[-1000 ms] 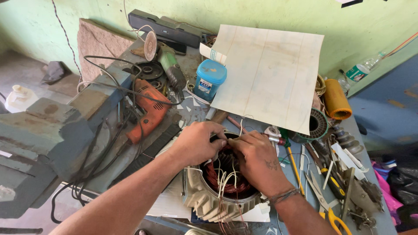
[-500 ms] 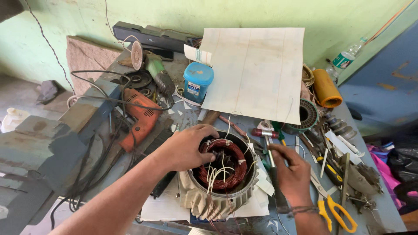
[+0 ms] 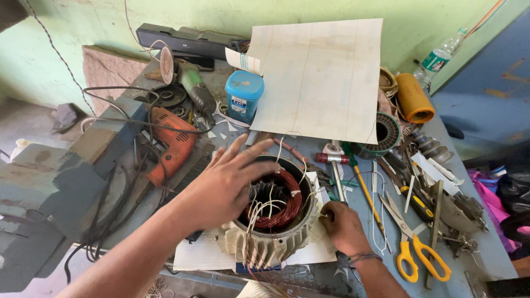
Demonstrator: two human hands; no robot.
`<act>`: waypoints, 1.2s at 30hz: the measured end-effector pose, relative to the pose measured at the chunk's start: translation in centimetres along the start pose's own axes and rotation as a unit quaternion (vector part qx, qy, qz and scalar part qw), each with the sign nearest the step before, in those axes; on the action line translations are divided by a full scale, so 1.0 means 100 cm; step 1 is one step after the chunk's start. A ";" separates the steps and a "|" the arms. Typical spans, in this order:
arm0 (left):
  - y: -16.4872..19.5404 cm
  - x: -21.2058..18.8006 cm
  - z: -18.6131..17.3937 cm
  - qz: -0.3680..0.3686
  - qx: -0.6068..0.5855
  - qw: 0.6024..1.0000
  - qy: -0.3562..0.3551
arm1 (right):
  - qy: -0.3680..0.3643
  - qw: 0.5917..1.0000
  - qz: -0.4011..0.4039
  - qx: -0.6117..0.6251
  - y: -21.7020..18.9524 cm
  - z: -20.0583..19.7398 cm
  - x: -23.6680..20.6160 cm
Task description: The person cuts small rectangular pieces of white insulating material with scissors and inserts them into slots of a motor stator. They use a pencil and a small hammer to adjust and secure the insulation around the copper windings.
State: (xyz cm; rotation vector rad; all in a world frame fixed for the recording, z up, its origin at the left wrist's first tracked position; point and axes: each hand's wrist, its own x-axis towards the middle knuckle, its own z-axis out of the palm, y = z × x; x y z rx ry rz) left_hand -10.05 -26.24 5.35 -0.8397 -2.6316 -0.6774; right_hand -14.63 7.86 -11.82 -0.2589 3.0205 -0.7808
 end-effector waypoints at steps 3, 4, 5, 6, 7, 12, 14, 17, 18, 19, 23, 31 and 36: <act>0.016 -0.021 -0.004 0.129 -0.051 0.987 -0.087 | 0.011 0.984 0.075 0.163 0.012 -0.010 -0.003; 0.020 -0.029 -0.005 0.156 -0.068 0.980 -0.104 | 0.012 0.968 0.103 0.227 0.015 -0.011 -0.005; 0.022 -0.033 -0.004 0.184 -0.084 0.972 -0.118 | 0.013 0.961 0.110 0.252 0.017 -0.013 -0.007; 0.022 -0.035 -0.003 0.168 -0.091 0.974 -0.122 | 0.016 0.954 0.116 0.276 0.019 -0.013 -0.010; 0.021 -0.035 -0.001 0.150 -0.097 0.976 -0.126 | 0.018 0.945 0.123 0.301 0.021 -0.013 -0.013; -0.002 -0.031 0.006 0.045 -0.303 0.952 0.000 | -0.015 0.887 0.110 0.449 0.021 0.001 -0.019; -0.008 -0.032 0.014 -0.062 -0.468 0.879 0.068 | -0.006 0.879 0.109 0.464 0.020 0.006 -0.020; -0.009 -0.045 0.035 -0.104 -0.560 0.804 0.168 | 0.017 0.868 0.117 0.482 0.016 0.008 -0.022; -0.012 -0.052 0.041 -0.106 -0.569 0.786 0.218 | 0.024 0.859 0.115 0.498 0.015 0.007 -0.023; -0.017 -0.061 0.046 -0.107 -0.575 0.766 0.267 | 0.031 0.850 0.112 0.513 0.013 0.006 -0.025; -0.056 -0.111 0.064 -0.034 -0.598 0.681 0.422 | 0.059 0.816 0.150 0.555 0.005 0.000 -0.031; -0.066 -0.188 0.096 -0.044 -0.698 0.613 0.368 | 0.110 0.752 0.126 0.637 -0.016 -0.010 -0.039; -0.104 -0.192 -0.028 -0.322 -0.311 0.858 0.251 | 0.149 0.832 0.041 0.532 -0.069 -0.039 -0.047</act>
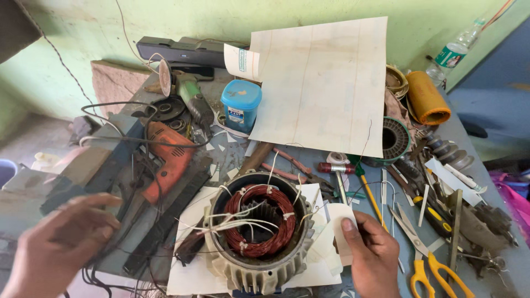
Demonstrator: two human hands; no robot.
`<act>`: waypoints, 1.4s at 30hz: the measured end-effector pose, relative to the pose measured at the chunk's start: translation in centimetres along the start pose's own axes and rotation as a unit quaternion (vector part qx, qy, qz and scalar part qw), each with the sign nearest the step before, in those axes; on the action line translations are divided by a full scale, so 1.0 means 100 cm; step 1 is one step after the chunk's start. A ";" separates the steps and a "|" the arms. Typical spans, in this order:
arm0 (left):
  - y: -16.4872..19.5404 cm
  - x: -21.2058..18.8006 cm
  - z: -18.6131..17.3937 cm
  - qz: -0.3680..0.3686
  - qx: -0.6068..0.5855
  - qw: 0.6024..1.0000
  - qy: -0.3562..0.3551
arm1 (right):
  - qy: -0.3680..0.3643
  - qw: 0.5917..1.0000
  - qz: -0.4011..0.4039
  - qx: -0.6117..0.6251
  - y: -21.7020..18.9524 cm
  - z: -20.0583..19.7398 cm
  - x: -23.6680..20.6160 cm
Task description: The person cuts small rectangular pieces of white insulating material with scissors and inserts them into slots of a motor stator. They use a pencil and a small hammer to adjust and secure the insulation around the copper windings.
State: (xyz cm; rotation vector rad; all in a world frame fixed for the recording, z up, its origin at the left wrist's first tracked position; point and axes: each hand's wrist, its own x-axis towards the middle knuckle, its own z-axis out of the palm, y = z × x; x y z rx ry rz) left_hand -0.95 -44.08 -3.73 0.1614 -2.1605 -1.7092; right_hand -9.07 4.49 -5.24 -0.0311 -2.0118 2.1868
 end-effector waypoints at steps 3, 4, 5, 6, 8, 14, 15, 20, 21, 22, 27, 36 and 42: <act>0.053 0.054 0.015 0.139 -0.164 0.977 0.009 | -0.013 0.977 -0.057 -0.203 -0.041 0.027 0.004; 0.072 0.069 0.034 0.143 -0.124 0.982 -0.019 | -0.015 0.958 -0.064 -0.278 -0.053 0.037 0.009; 0.090 0.084 0.061 0.148 -0.085 0.984 -0.047 | -0.031 0.945 -0.098 -0.311 -0.064 0.047 0.015; 0.104 0.102 0.093 0.077 -0.001 0.994 -0.081 | -0.047 0.928 -0.132 -0.344 -0.073 0.056 0.020; 0.124 0.129 0.160 0.140 0.083 0.948 -0.274 | -0.063 0.911 -0.149 -0.380 -0.086 0.069 0.026; 0.106 0.112 0.232 0.111 0.233 0.832 -0.491 | -0.024 0.921 -0.055 -0.384 -0.093 0.068 0.019; 0.101 0.109 0.233 0.092 0.237 0.830 -0.497 | -0.004 0.938 -0.022 -0.345 -0.092 0.067 0.018; 0.099 0.097 0.239 0.213 0.129 0.854 -0.457 | 0.046 0.949 0.015 -0.311 -0.098 0.063 0.003; 0.101 0.095 0.240 0.221 0.145 0.856 -0.444 | 0.054 0.932 0.026 -0.357 -0.102 0.062 -0.003; 0.102 0.094 0.240 0.203 0.164 0.855 -0.448 | 0.062 0.913 0.037 -0.402 -0.106 0.061 -0.008; 0.111 0.093 0.240 0.163 0.220 0.848 -0.454 | 0.010 0.858 0.001 -0.513 -0.121 0.062 -0.013; 0.120 0.094 0.241 0.155 0.211 0.860 -0.439 | -0.159 0.818 -0.169 -0.527 -0.133 0.068 0.017; 0.122 0.098 0.242 0.087 0.263 0.836 -0.473 | -0.195 0.796 -0.187 -0.541 -0.133 0.063 0.027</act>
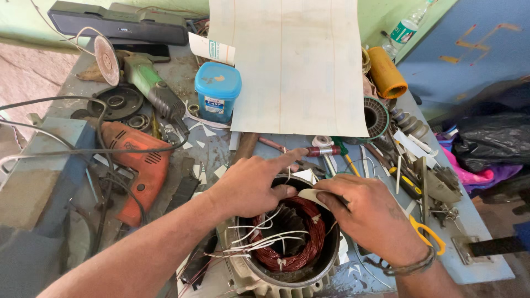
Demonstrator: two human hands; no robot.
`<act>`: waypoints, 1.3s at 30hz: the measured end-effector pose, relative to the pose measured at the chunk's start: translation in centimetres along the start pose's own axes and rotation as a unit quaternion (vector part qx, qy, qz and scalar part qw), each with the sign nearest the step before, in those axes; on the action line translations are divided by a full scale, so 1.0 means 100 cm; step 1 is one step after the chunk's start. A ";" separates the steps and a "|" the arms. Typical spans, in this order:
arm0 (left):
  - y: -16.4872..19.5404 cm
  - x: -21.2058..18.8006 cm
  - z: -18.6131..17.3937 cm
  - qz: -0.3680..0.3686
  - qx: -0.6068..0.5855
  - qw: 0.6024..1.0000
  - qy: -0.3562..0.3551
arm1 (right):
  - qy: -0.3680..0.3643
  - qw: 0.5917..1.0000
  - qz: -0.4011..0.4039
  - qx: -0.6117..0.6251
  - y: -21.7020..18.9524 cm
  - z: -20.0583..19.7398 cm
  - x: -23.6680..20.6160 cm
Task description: The person cuts small rectangular pieces of white insulating material with scissors and inserts them into slots of a motor stator. They use a pencil and a small hammer to adjust and secure the insulation around the copper windings.
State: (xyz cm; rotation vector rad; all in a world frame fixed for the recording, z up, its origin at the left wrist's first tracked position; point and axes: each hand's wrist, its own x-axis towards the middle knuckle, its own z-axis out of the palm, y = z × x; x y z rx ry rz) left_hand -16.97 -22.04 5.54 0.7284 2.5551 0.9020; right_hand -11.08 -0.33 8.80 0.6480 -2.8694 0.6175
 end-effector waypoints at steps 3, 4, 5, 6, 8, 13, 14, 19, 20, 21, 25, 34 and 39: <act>-0.002 0.002 0.000 0.030 -0.015 0.999 0.031 | -0.007 0.999 -0.036 0.006 0.006 0.001 0.003; -0.003 0.003 0.001 0.032 -0.016 0.999 0.032 | -0.007 0.999 -0.051 0.008 0.008 0.001 0.003; -0.004 0.004 0.002 0.034 -0.017 0.999 0.032 | -0.010 0.998 -0.056 0.009 0.009 0.001 0.004; -0.006 0.005 0.003 0.036 -0.018 0.999 0.033 | -0.012 0.998 -0.060 0.011 0.010 0.001 0.004; -0.009 0.008 0.005 0.075 -0.039 0.995 0.056 | -0.014 0.998 -0.066 0.013 0.012 0.001 0.004; -0.013 0.010 0.007 0.055 -0.032 0.997 0.046 | 0.000 0.996 -0.084 0.010 0.015 0.003 0.006; -0.013 0.010 0.007 0.053 -0.031 0.997 0.046 | -0.002 0.997 -0.081 0.011 0.016 0.003 0.007; -0.013 0.009 0.005 0.050 -0.031 0.997 0.047 | -0.009 0.995 -0.102 0.019 0.017 0.005 0.009; -0.013 0.009 0.005 0.053 -0.033 0.997 0.051 | -0.019 0.994 -0.110 0.013 0.017 0.006 0.010; -0.012 0.009 0.005 0.055 -0.035 0.996 0.055 | -0.029 0.993 -0.118 0.007 0.017 0.006 0.010; -0.013 0.009 0.005 0.037 -0.033 0.998 0.042 | -0.040 0.992 -0.121 -0.001 0.016 0.009 0.010; -0.016 0.012 0.007 0.046 -0.021 0.997 0.051 | -0.012 0.981 -0.190 0.035 0.031 0.016 0.009; -0.018 0.012 0.008 0.048 -0.031 0.997 0.055 | -0.002 0.976 -0.215 0.040 0.037 0.017 0.011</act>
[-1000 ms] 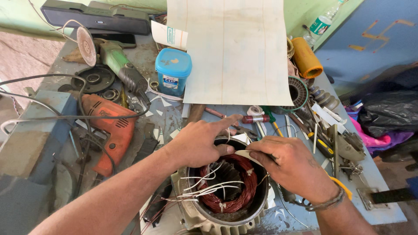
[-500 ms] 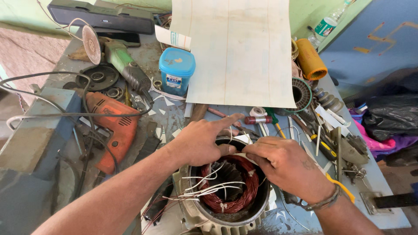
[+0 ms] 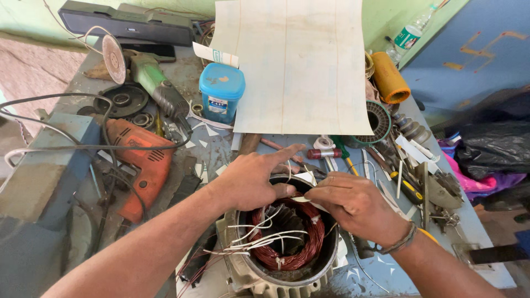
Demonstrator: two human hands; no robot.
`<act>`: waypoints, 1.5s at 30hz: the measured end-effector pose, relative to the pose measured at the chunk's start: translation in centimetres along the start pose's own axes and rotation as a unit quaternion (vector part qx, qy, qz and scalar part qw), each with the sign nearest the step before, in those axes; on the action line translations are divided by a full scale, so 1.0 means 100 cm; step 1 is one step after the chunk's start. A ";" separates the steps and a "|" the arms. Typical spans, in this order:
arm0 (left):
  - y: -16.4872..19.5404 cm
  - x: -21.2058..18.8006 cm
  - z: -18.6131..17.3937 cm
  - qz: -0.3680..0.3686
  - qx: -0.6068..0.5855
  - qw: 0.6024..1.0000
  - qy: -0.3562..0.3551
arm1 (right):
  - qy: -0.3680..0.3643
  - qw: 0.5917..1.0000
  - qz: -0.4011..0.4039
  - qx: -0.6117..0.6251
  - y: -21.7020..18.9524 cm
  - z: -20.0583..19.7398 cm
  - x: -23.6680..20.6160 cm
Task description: The person cuts small rectangular pieces of white insulating material with scissors and inserts them into slots of a motor stator. They use a pencil and a small hammer to adjust and secure the insulation around the copper windings.
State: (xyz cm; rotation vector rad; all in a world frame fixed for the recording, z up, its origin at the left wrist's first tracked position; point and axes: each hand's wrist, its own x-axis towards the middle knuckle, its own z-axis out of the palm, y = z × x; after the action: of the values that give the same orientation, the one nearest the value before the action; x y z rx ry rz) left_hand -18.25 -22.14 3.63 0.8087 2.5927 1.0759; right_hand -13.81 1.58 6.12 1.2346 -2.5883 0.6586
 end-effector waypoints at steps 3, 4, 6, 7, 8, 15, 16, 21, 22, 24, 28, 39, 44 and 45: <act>0.000 -0.001 0.000 0.019 -0.014 1.000 0.008 | 0.010 1.000 -0.008 -0.013 -0.001 0.003 0.000; -0.001 -0.001 0.000 0.010 -0.009 1.000 0.005 | 0.010 1.000 -0.011 -0.018 -0.002 0.004 0.001; -0.001 0.000 0.001 -0.002 -0.004 1.000 0.000 | -0.005 1.000 0.000 -0.011 -0.003 0.004 0.002; -0.002 0.000 0.001 -0.001 -0.001 1.000 0.002 | -0.012 1.000 0.005 -0.007 -0.004 0.005 0.003; -0.002 0.001 0.002 -0.002 0.003 1.000 0.003 | -0.008 1.000 0.000 -0.007 -0.005 0.006 0.005; -0.001 -0.001 -0.003 0.028 -0.003 0.999 0.027 | -0.010 1.000 0.018 -0.001 -0.016 0.011 0.017; 0.001 -0.003 -0.005 0.016 -0.011 1.000 0.019 | -0.009 1.000 0.025 -0.006 -0.018 0.010 0.017; 0.016 -0.016 -0.012 -0.090 0.012 0.995 -0.034 | 0.012 0.989 0.148 -0.008 -0.033 -0.003 0.006; 0.019 -0.019 -0.010 -0.012 0.022 0.999 0.038 | 0.022 0.984 0.178 -0.006 -0.038 -0.005 0.004; 0.022 -0.022 -0.005 0.143 0.038 0.973 0.179 | 0.034 0.976 0.213 -0.025 -0.048 -0.004 0.000; 0.019 -0.019 0.002 0.282 0.113 0.929 0.211 | -0.006 0.951 0.278 -0.132 -0.068 0.006 0.001; 0.018 -0.020 0.009 0.303 0.232 0.906 0.184 | 0.071 0.952 0.258 -0.146 -0.073 0.027 -0.015; 0.023 -0.024 0.012 0.259 0.271 0.916 0.144 | 0.109 0.951 0.252 -0.139 -0.076 0.031 -0.018; 0.023 -0.024 0.011 0.265 0.269 0.913 0.156 | 0.106 0.948 0.266 -0.138 -0.076 0.030 -0.018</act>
State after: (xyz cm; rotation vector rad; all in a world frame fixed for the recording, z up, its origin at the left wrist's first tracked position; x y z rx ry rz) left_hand -14.87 -21.51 4.43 1.6653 3.0870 0.6161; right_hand -6.75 -2.82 5.18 0.3528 -2.7077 0.4552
